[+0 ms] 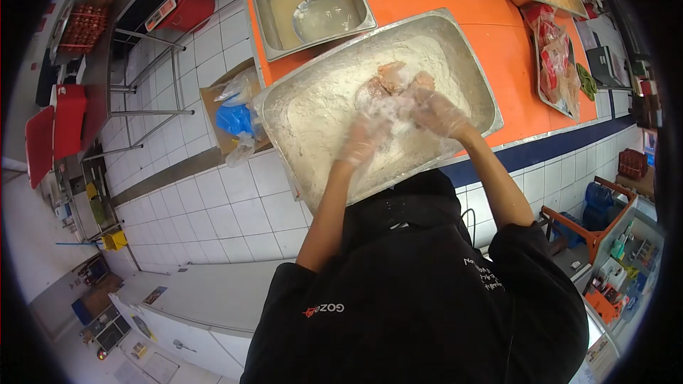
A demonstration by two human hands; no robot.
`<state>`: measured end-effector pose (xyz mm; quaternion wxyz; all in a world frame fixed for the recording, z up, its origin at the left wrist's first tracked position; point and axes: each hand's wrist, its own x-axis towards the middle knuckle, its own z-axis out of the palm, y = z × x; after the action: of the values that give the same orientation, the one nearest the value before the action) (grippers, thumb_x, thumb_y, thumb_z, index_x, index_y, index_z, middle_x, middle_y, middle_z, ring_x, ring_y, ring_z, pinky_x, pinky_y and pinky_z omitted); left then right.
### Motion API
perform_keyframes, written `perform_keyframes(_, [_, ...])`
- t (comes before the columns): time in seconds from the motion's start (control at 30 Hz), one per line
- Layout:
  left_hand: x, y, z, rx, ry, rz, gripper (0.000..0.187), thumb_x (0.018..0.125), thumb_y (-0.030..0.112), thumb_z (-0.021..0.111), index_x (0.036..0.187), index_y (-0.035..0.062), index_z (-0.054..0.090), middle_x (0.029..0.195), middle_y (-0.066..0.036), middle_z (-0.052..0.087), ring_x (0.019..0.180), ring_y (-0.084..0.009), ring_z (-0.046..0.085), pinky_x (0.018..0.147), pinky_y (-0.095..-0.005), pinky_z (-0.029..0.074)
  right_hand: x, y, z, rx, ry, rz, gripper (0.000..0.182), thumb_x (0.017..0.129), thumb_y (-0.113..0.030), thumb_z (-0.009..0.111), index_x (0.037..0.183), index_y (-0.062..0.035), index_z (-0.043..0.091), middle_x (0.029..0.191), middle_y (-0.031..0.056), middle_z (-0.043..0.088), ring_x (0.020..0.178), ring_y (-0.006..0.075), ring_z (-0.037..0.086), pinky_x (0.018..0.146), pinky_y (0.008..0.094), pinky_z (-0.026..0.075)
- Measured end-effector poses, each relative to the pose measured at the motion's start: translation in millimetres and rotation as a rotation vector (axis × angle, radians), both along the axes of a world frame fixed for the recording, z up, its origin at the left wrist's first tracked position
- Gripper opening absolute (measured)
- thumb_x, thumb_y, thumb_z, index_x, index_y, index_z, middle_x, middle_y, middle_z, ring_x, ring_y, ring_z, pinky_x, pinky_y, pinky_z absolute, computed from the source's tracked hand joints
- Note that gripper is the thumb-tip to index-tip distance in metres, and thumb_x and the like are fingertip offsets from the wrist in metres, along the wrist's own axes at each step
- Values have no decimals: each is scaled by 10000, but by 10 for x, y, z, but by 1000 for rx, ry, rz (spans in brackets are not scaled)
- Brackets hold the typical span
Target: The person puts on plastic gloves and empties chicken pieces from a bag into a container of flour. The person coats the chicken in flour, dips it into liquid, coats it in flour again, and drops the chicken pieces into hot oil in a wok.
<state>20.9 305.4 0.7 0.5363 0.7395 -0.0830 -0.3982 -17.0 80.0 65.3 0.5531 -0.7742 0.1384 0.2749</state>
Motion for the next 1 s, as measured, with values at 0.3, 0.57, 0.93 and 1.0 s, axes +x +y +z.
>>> perform_keyframes(0.3, [-286,45,-757,479,-470,-182,694,951,368,687,1458,-43,453,1387,-300,564,1297,-396,560,1092,-454,450,-305,-240,-277,-429,-15,-96,508,878,-304,752,1240,28,623,1074,201,719,978,299,699,884,384,533])
perform_keyframes(0.57, [-280,277,-305,26,287,459,684,1000,387,655,1489,-37,432,1395,-184,599,1272,-226,581,1075,-350,443,-286,65,-329,-217,-324,83,377,1057,-176,528,1403,-26,542,988,56,678,848,157,641,793,300,549])
perform_keyframes(0.93, [-168,244,-128,-235,133,443,473,1022,215,638,1451,57,521,1342,-89,630,1199,-205,619,1025,-331,507,287,192,-1209,-433,-558,722,540,986,-453,601,1350,-55,621,1076,177,695,1031,317,640,951,467,498])
perform_keyframes(1.0, [-129,162,82,-313,283,380,483,1025,202,621,1467,54,498,1343,-88,629,1218,-220,613,1040,-358,500,605,355,-727,-456,-409,808,538,990,-456,586,1337,-47,625,1083,179,698,1038,318,645,951,467,502])
